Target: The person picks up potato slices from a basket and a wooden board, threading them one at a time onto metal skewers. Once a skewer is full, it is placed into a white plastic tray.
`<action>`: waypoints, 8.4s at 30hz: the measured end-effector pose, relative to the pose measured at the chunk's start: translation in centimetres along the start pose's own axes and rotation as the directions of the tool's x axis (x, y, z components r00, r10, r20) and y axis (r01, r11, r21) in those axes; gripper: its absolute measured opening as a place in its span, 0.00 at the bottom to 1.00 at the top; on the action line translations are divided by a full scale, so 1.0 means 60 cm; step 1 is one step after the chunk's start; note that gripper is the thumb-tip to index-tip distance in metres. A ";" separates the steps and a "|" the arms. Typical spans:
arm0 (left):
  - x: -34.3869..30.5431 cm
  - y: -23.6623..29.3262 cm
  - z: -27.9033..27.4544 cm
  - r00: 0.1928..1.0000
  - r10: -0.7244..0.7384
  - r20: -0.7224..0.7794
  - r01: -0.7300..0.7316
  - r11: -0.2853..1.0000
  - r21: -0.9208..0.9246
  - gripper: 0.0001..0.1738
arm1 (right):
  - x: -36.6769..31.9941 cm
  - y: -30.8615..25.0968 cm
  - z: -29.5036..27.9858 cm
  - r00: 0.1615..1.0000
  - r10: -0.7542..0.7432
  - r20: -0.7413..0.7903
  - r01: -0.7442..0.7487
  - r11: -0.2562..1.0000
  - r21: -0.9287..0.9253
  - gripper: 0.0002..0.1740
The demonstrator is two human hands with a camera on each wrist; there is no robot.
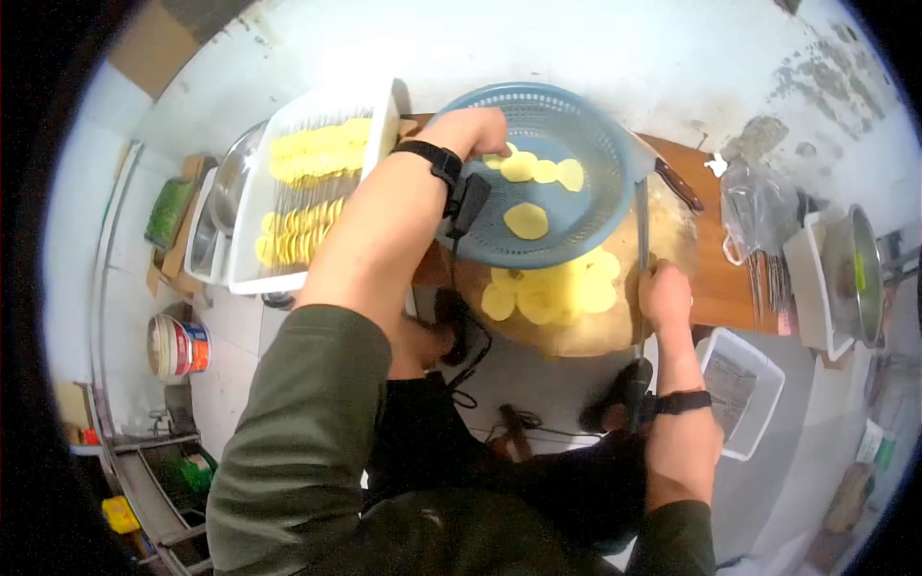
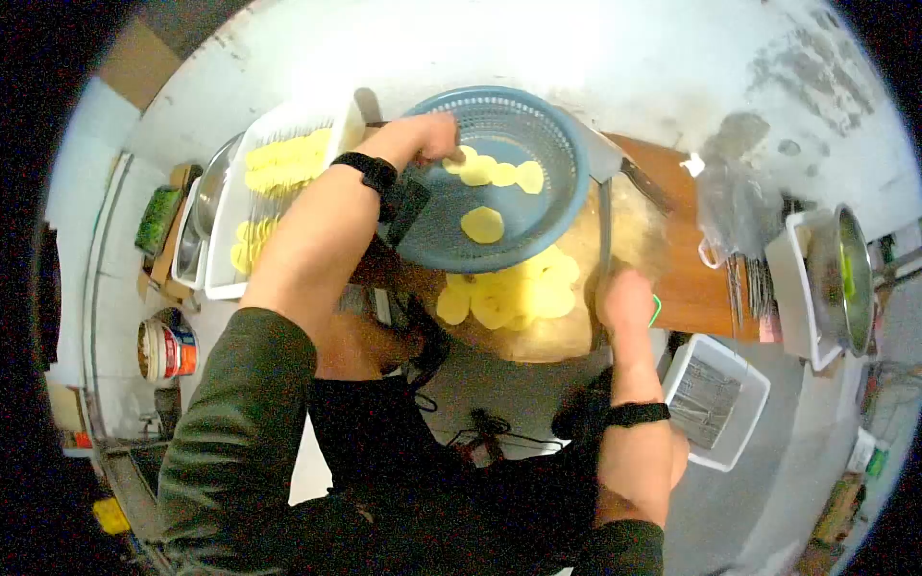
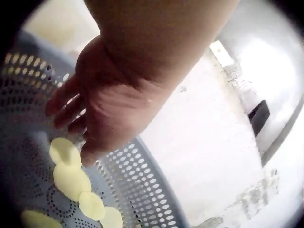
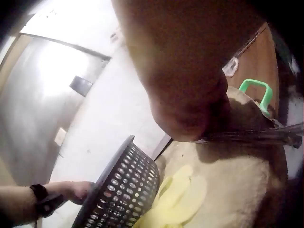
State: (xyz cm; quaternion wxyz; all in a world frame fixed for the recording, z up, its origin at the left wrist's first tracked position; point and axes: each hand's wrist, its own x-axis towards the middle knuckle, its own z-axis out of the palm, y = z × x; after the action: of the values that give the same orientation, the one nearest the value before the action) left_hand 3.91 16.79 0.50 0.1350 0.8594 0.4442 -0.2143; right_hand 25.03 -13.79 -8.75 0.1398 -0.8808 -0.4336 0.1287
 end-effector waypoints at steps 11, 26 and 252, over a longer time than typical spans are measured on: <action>0.107 0.010 0.087 0.999 0.016 -0.036 -0.015 1.000 0.025 0.36 | -0.006 0.003 -0.032 0.999 0.032 -0.025 -0.029 0.993 0.117 0.15; 0.047 -0.036 0.070 0.988 -0.034 0.152 0.074 0.961 -0.266 0.10 | -0.017 -0.001 -0.039 0.997 0.019 -0.073 -0.006 0.986 0.165 0.14; -0.196 0.088 0.132 0.868 0.040 -0.495 -0.469 -0.261 -0.844 0.13 | -0.169 -0.094 -0.044 0.962 -0.231 0.145 -0.044 0.391 0.919 0.06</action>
State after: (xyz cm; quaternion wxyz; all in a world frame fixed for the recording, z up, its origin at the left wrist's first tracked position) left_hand 0.20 2.13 -0.44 0.7204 0.5307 0.2607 0.3625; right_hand 15.87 -18.95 -3.19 0.5514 -0.6089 -0.3544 0.4467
